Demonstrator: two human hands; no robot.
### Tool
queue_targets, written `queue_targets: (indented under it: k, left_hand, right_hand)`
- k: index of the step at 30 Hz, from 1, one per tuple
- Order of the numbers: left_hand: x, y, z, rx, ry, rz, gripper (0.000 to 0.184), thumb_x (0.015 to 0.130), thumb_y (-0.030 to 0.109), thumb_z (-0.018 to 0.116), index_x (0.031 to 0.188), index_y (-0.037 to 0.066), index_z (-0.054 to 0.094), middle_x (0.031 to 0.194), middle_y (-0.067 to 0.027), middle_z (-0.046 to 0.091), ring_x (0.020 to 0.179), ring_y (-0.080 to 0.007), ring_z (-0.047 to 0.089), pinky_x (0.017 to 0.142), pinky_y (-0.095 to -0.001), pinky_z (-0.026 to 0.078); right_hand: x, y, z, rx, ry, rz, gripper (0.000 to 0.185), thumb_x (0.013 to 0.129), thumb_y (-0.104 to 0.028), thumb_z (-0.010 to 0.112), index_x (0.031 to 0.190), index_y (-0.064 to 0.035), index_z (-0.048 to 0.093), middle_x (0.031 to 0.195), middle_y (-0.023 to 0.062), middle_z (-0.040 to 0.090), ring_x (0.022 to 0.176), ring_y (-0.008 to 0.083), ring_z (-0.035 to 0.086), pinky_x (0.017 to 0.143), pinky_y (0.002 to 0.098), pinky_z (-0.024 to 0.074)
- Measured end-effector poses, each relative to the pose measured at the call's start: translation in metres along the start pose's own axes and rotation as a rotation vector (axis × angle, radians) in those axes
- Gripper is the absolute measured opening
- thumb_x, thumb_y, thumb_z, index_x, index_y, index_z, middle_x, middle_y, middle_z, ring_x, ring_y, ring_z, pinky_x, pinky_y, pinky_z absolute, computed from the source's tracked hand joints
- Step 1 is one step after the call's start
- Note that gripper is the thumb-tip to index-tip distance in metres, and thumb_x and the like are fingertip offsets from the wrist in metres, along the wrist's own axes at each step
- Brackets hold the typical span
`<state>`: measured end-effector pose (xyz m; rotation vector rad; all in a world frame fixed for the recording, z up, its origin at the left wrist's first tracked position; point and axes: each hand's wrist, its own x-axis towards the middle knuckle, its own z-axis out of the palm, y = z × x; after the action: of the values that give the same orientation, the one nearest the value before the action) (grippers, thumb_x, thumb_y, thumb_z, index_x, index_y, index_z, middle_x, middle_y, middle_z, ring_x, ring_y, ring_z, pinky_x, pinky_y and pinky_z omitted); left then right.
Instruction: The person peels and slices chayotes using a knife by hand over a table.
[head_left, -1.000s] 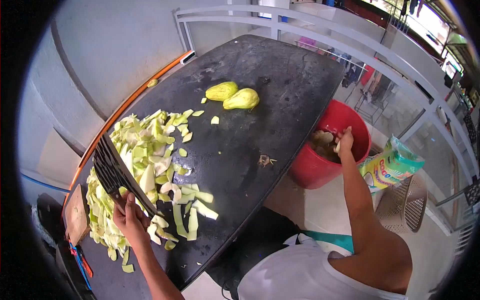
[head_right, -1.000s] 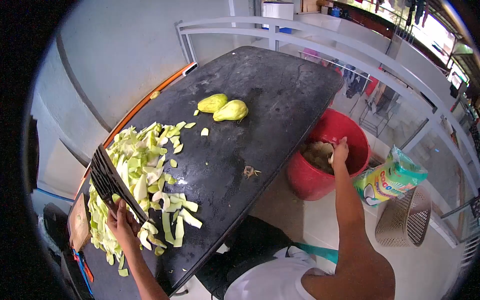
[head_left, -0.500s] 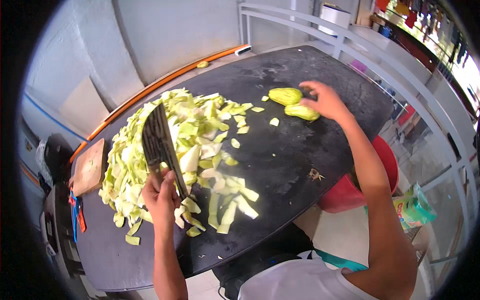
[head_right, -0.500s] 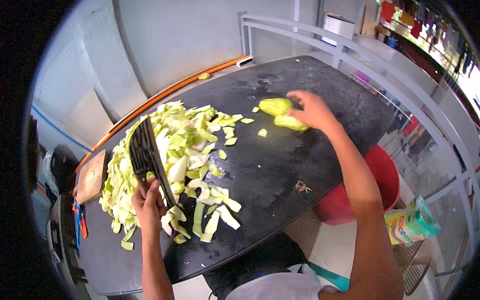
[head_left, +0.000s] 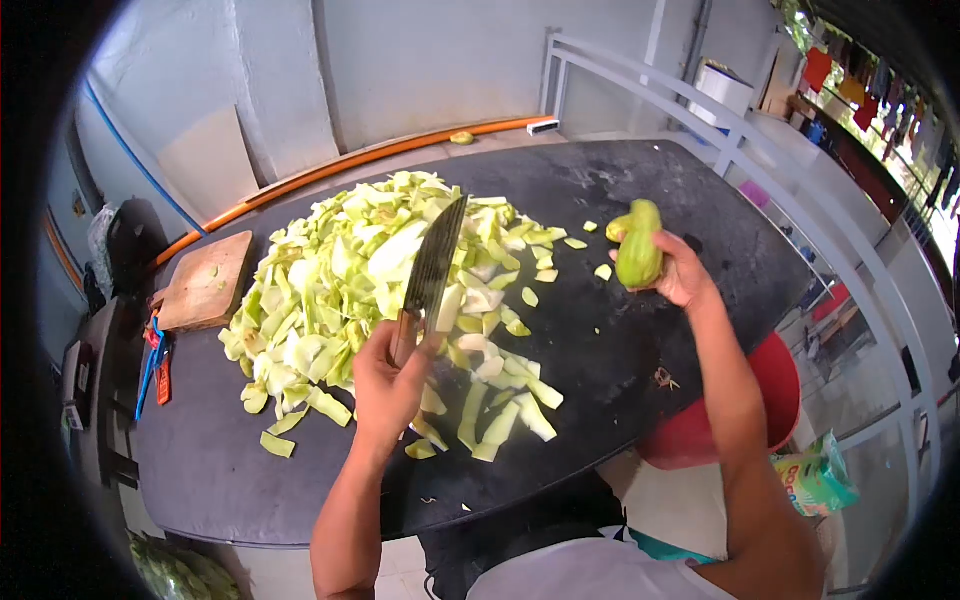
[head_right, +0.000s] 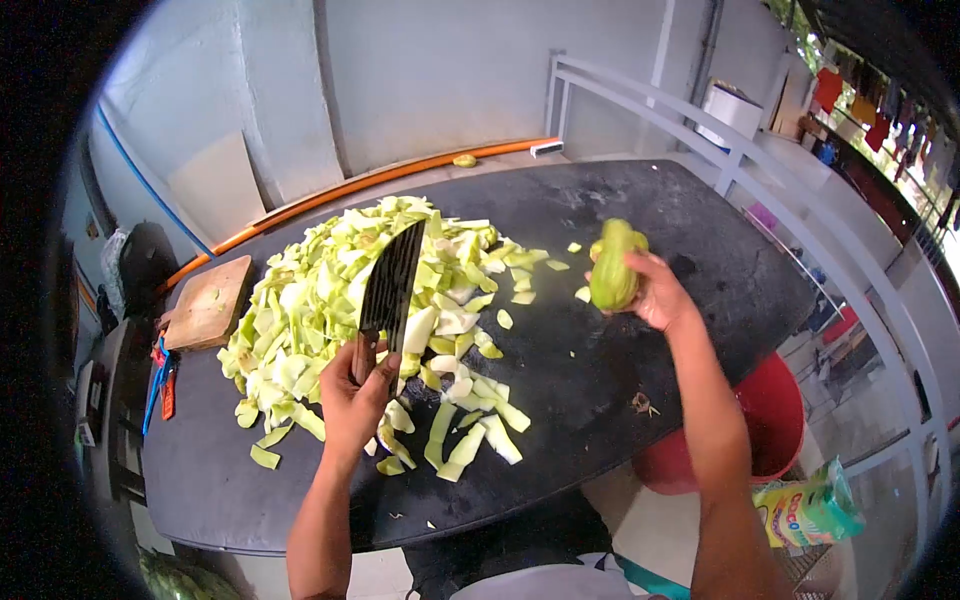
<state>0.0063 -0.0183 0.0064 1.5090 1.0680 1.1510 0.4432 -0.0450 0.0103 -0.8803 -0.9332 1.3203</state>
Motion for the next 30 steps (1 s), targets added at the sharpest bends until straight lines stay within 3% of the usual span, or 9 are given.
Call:
queue_targets:
  k: [3,6,12,13,14,17,21,24,30]
  left_hand:
    - [0.003,-0.006,0.000,-0.043,0.000,-0.011,0.021,0.091,0.013,0.073,0.105,-0.001,0.066,0.075,0.0032,0.059,0.066,-0.0046,0.051,0.059,-0.0228,0.041]
    - [0.005,-0.005,-0.001,-0.014,0.034,-0.014,0.024,0.090,0.014,0.074,0.105,-0.003,0.067,0.077,-0.0003,0.062,0.067,-0.0071,0.055,0.059,-0.0248,0.044]
    - [0.010,0.000,-0.011,0.214,0.072,0.059,0.035,0.090,0.023,0.076,0.113,-0.003,0.068,0.078,-0.0076,0.067,0.066,-0.0135,0.060,0.062,-0.0309,0.049]
    - [0.011,0.004,-0.013,0.254,0.103,0.114,0.026,0.088,0.019,0.078,0.097,-0.002,0.067,0.067,0.0041,0.048,0.062,-0.0072,0.038,0.057,-0.0239,0.035]
    - [0.012,0.015,-0.016,0.342,0.082,0.175,0.023,0.089,0.016,0.077,0.098,-0.002,0.065,0.064,0.0003,0.046,0.061,-0.0079,0.037,0.055,-0.0256,0.036]
    - [0.017,0.028,-0.019,0.476,-0.015,0.368,0.021,0.092,0.010,0.071,0.109,-0.001,0.064,0.065,-0.0084,0.050,0.058,-0.0101,0.040,0.056,-0.0287,0.042]
    - [0.014,0.015,-0.015,0.742,-0.088,0.615,0.036,0.089,0.013,0.073,0.123,0.005,0.065,0.071,-0.0121,0.063,0.060,-0.0290,0.065,0.054,-0.0390,0.051]
    - [0.006,0.002,-0.011,0.840,-0.061,0.776,0.055,0.079,0.011,0.077,0.132,0.006,0.061,0.074,-0.0089,0.061,0.062,-0.0274,0.064,0.053,-0.0386,0.052]
    - [0.005,-0.002,-0.011,0.932,-0.127,0.786,0.059,0.081,0.019,0.076,0.135,0.003,0.059,0.075,-0.0056,0.058,0.060,-0.0238,0.063,0.050,-0.0369,0.050]
  right_hand:
    - [0.013,0.030,0.035,0.529,-0.009,-0.020,0.055,0.096,-0.042,0.063,0.137,-0.0082,0.050,0.137,0.0237,0.054,0.136,0.0487,0.046,0.079,0.0584,0.0616]
    - [0.041,0.046,0.066,0.331,0.036,0.045,0.052,0.095,-0.040,0.068,0.136,-0.0133,0.050,0.128,0.0168,0.059,0.120,0.0385,0.061,0.069,0.0448,0.0611]
    - [0.062,0.067,0.130,0.207,0.030,0.172,0.049,0.096,-0.041,0.064,0.130,-0.0071,0.055,0.119,0.0114,0.065,0.108,0.0268,0.068,0.068,0.0429,0.0594]
    - [0.060,0.066,0.142,0.181,0.027,0.186,0.048,0.096,-0.040,0.063,0.129,-0.0061,0.056,0.115,0.0109,0.066,0.103,0.0259,0.069,0.067,0.0438,0.0591]
    - [0.059,0.069,0.149,0.160,0.030,0.204,0.046,0.096,-0.039,0.062,0.127,-0.0052,0.057,0.112,0.0105,0.068,0.099,0.0249,0.070,0.065,0.0446,0.0588]
    - [0.060,0.081,0.164,0.098,-0.088,0.197,0.042,0.095,-0.032,0.066,0.125,-0.0037,0.061,0.106,0.0093,0.069,0.092,0.0199,0.069,0.071,0.0406,0.0605]
    - [0.053,0.117,0.189,-0.188,0.080,-0.147,0.034,0.092,-0.020,0.069,0.118,0.0016,0.064,0.110,0.0077,0.069,0.098,0.0141,0.065,0.088,0.0301,0.0529]
    - [0.042,0.128,0.175,-0.751,-0.008,-0.346,0.034,0.092,-0.023,0.069,0.117,-0.0008,0.063,0.114,0.0098,0.067,0.106,0.0192,0.063,0.095,0.0351,0.0495]
    - [0.041,0.143,0.155,-0.683,-0.077,-0.293,0.051,0.086,-0.023,0.075,0.127,-0.0003,0.055,0.114,0.0117,0.066,0.108,0.0245,0.063,0.098,0.0389,0.0478]
